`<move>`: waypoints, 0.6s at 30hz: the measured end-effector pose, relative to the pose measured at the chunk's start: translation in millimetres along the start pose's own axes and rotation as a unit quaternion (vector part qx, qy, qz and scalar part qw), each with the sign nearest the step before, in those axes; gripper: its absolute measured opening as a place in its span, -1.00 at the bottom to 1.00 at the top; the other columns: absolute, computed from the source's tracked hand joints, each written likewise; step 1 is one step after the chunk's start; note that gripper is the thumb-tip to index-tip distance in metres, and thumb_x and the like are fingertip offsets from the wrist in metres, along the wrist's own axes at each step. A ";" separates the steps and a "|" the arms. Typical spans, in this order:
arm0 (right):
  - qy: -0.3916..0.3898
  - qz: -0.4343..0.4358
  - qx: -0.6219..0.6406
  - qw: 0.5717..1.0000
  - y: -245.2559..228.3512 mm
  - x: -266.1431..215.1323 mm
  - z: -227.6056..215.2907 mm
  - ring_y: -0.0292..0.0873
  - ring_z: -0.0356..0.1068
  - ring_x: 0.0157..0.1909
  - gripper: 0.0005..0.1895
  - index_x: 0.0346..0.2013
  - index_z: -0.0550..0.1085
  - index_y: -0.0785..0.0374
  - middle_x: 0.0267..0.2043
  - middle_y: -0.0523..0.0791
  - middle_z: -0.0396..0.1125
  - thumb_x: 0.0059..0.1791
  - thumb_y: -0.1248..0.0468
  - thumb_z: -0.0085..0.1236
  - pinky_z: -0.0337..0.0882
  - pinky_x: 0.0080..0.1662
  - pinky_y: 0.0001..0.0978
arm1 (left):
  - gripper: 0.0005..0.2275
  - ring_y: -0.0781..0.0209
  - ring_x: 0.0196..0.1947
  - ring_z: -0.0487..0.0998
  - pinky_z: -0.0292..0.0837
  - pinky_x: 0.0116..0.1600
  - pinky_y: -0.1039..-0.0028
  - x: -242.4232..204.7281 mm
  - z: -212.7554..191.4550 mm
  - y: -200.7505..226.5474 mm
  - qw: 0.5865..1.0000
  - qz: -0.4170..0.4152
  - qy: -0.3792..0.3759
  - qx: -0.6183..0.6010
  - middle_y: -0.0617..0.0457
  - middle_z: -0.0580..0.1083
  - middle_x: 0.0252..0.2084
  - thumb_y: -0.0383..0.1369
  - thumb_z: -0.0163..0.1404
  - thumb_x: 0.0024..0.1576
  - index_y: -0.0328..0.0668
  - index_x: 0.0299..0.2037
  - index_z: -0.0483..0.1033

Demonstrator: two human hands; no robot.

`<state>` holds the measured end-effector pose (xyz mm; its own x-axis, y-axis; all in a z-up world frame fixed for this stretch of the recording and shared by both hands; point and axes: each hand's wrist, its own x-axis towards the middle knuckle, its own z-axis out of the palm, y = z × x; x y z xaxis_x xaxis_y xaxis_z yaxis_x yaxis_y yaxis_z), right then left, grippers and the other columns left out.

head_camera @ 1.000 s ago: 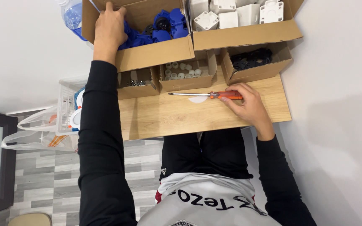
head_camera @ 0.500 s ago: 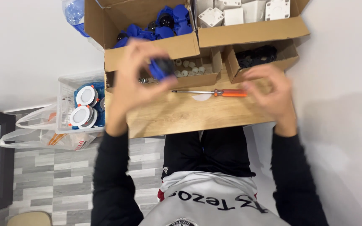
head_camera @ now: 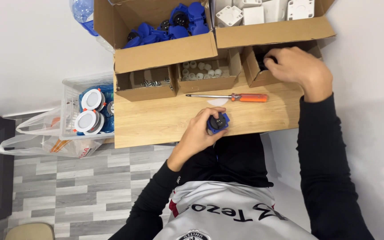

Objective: The person assembles a small electrical component by inserting a black plastic piece into a blue housing and securing it with a white cap. They then use a screwdriver to tighten screws into the blue housing, completing the assembly.

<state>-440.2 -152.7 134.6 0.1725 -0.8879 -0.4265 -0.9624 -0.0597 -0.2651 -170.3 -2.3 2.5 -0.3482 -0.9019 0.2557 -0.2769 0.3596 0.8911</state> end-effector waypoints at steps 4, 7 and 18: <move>-0.033 0.039 -0.046 0.998 4.3 27.2 -2.9 0.27 0.46 0.08 -0.38 0.11 0.57 0.41 0.12 0.21 0.51 0.24 -0.02 -0.32 0.40 0.06 0.06 | -0.66 -0.06 0.31 0.61 0.49 0.34 0.29 -4.7 8.9 -8.1 0.999 0.020 0.031 0.023 -0.13 0.55 0.29 -0.48 0.29 0.17 -0.13 -0.09 0.28; -0.040 0.052 -0.047 0.997 21.1 54.1 6.4 0.29 0.34 0.36 -0.31 0.43 0.45 0.19 0.45 0.10 0.34 0.23 -0.16 -0.35 0.34 0.29 0.06 | -0.67 0.00 0.18 0.65 0.55 0.24 0.32 -4.9 10.2 -4.2 0.998 0.038 0.046 0.024 -0.11 0.60 0.15 -0.51 0.29 0.16 -0.15 -0.15 0.28; -0.040 0.119 -0.074 0.989 17.1 63.3 9.2 0.24 0.42 0.25 -0.45 0.26 0.59 0.12 0.24 0.06 0.48 0.18 -0.18 0.09 0.49 0.12 0.11 | -0.61 0.04 0.20 0.60 0.51 0.18 0.38 -6.0 2.5 -2.9 0.998 0.050 0.030 0.023 -0.08 0.51 0.21 -0.47 0.35 0.11 -0.15 -0.09 0.29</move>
<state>-443.8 -205.7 95.1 -0.0525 -0.8466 -0.5296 -0.9969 0.0759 -0.0225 -169.6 2.6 -2.6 -0.3222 -0.8733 0.3655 -0.2856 0.4578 0.8420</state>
